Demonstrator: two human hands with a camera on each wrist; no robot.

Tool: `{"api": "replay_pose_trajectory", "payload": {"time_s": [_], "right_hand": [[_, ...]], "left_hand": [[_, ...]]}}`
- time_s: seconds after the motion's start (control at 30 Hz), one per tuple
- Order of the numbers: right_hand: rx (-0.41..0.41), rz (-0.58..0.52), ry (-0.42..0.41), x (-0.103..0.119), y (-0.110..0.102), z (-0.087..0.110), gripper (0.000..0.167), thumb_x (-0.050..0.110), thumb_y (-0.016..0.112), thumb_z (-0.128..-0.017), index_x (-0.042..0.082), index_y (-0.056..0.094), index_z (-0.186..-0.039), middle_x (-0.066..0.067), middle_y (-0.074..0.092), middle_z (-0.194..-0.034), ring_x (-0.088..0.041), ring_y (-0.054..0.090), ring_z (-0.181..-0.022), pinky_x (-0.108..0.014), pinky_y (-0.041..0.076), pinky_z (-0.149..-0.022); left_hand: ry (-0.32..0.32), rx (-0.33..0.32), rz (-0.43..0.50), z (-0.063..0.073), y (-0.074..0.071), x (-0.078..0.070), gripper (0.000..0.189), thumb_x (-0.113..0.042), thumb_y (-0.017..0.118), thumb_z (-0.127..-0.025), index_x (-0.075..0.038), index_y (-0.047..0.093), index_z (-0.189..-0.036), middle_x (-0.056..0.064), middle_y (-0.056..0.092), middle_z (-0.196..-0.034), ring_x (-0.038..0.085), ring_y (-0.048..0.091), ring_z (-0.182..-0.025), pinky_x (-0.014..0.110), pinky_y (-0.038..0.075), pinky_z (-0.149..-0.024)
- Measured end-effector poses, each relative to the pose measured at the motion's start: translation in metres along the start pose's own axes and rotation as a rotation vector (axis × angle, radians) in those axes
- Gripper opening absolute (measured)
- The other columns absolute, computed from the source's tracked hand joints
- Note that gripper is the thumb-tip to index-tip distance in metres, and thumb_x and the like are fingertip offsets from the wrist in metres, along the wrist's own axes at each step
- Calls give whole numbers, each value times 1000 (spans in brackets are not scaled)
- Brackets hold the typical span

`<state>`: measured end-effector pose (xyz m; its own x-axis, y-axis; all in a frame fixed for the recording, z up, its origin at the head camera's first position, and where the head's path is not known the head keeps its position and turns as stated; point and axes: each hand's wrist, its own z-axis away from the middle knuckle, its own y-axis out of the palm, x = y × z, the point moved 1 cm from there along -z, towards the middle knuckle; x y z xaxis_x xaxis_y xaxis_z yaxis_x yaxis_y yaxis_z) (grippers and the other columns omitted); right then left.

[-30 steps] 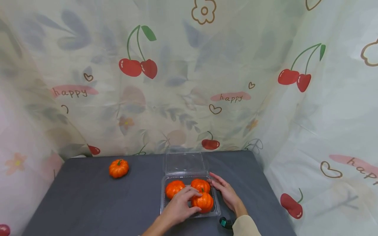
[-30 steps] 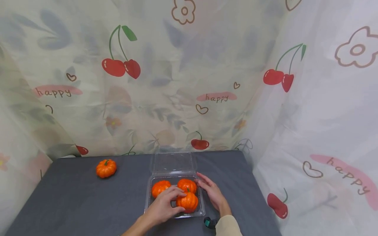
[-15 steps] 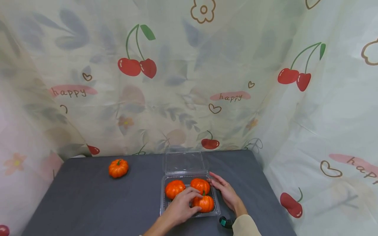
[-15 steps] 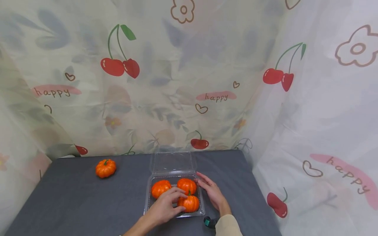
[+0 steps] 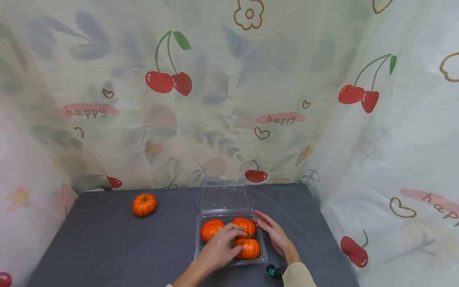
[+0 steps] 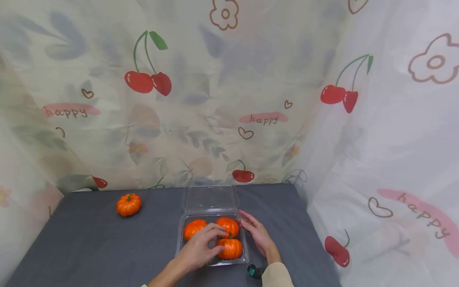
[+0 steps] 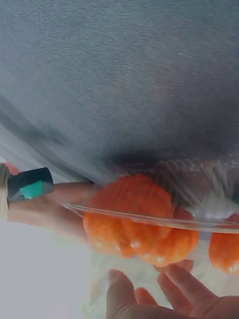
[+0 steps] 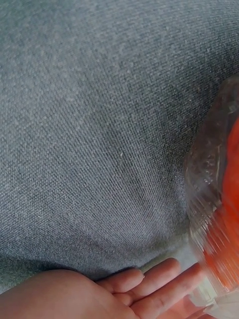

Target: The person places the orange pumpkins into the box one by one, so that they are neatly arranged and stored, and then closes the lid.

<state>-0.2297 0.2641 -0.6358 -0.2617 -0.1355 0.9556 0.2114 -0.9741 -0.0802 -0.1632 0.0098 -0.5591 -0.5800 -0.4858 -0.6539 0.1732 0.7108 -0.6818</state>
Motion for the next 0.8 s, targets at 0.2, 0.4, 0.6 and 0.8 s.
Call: {"api": "replay_pose_trajectory", "payload": {"time_s": [0.2,0.4,0.6,0.8], "right_hand": [[-10,-10,-7,-2,0,-1,58,44,60,-101,24,46,-154,-8,61,-146,-23,57,-133,-52,32,-122],[-19,-17,-3,-4,1,-4,60,46,62,-99,24,48,-153,-7,62,-145,-21,58,-131,-51,33,-122],[-10,-18,7,-4,0,-3,58,45,61,-100,25,48,-152,-6,62,-145,-20,59,-130,-48,35,-120],[-15,-21,6,-3,2,-4,59,45,62,-99,23,48,-153,-7,62,-145,-21,59,-130,-48,35,-120]], "left_hand": [[55,-144,-128,-1,-12,7,40,-23,82,-87,-21,71,-125,-2,64,-134,19,59,-124,40,56,-99],[-32,-260,-224,-8,-20,20,41,-26,80,-89,-25,69,-128,-2,64,-136,30,54,-136,52,51,-106],[-101,-263,-338,-13,-34,31,46,-33,76,-92,-27,64,-136,3,61,-142,35,48,-142,56,47,-111],[-135,-297,-461,-17,-56,43,53,-38,75,-92,-28,60,-142,5,57,-149,36,45,-145,58,46,-110]]}}
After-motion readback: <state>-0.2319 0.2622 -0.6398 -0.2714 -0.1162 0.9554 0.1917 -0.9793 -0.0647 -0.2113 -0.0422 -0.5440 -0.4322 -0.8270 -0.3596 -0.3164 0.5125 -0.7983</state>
